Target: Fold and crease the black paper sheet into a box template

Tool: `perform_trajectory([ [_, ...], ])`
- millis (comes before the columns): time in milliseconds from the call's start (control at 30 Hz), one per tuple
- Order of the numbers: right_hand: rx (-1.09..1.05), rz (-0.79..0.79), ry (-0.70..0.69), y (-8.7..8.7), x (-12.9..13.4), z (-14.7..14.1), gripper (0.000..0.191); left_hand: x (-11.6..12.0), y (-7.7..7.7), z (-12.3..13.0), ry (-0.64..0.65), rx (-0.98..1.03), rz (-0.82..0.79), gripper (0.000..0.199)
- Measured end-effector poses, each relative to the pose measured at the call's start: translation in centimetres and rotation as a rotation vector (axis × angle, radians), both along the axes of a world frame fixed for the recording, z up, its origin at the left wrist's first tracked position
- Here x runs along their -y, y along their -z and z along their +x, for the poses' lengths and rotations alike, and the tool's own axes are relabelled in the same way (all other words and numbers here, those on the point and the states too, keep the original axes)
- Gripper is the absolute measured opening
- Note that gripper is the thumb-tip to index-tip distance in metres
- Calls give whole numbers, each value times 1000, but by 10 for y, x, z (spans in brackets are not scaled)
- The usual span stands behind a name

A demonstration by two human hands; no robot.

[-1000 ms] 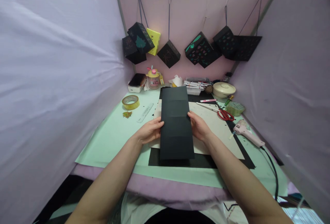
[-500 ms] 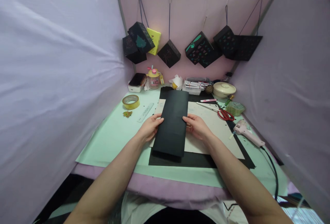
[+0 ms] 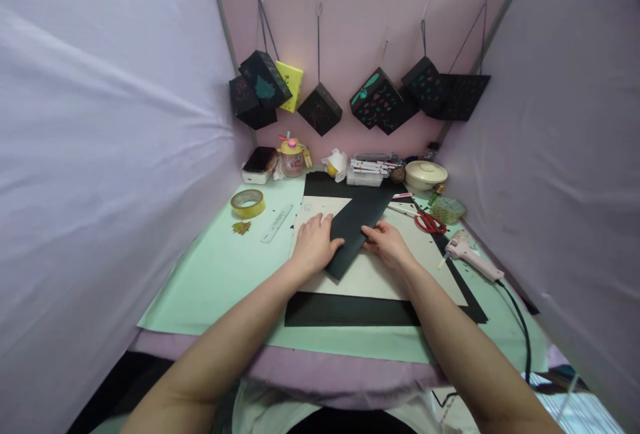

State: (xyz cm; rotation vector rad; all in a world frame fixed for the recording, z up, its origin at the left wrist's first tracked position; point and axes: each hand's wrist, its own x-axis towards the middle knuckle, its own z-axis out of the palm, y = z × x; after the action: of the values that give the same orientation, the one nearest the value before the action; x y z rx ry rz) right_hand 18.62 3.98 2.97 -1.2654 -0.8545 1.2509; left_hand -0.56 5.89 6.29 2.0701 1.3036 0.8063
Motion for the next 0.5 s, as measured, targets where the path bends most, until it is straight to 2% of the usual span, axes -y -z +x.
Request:
perform_trajectory([
  [67, 96, -37, -40, 2, 1, 2, 25, 13, 13, 4, -23, -140, -10, 66],
  [167, 256, -77, -95, 1, 5, 9, 36, 20, 30, 4, -33, -247, -31, 74],
  [233, 490, -48, -62, -4, 8, 17, 42, 20, 37, 3, -5, -295, -14, 77],
  [333, 959, 103, 76, -15, 10, 24, 37, 18, 40, 0, 74, -352, 19, 79],
  [367, 1051, 178, 94, -18, 9, 24, 33, 18, 40, -1, 110, -361, 26, 80],
  [433, 1099, 341, 28, -20, 4, 20, 26, 17, 40, -2, 190, -372, 37, 80],
  [500, 1115, 500, -149, -17, -3, 12, 30, 12, 39, -4, 266, -379, 50, 80],
])
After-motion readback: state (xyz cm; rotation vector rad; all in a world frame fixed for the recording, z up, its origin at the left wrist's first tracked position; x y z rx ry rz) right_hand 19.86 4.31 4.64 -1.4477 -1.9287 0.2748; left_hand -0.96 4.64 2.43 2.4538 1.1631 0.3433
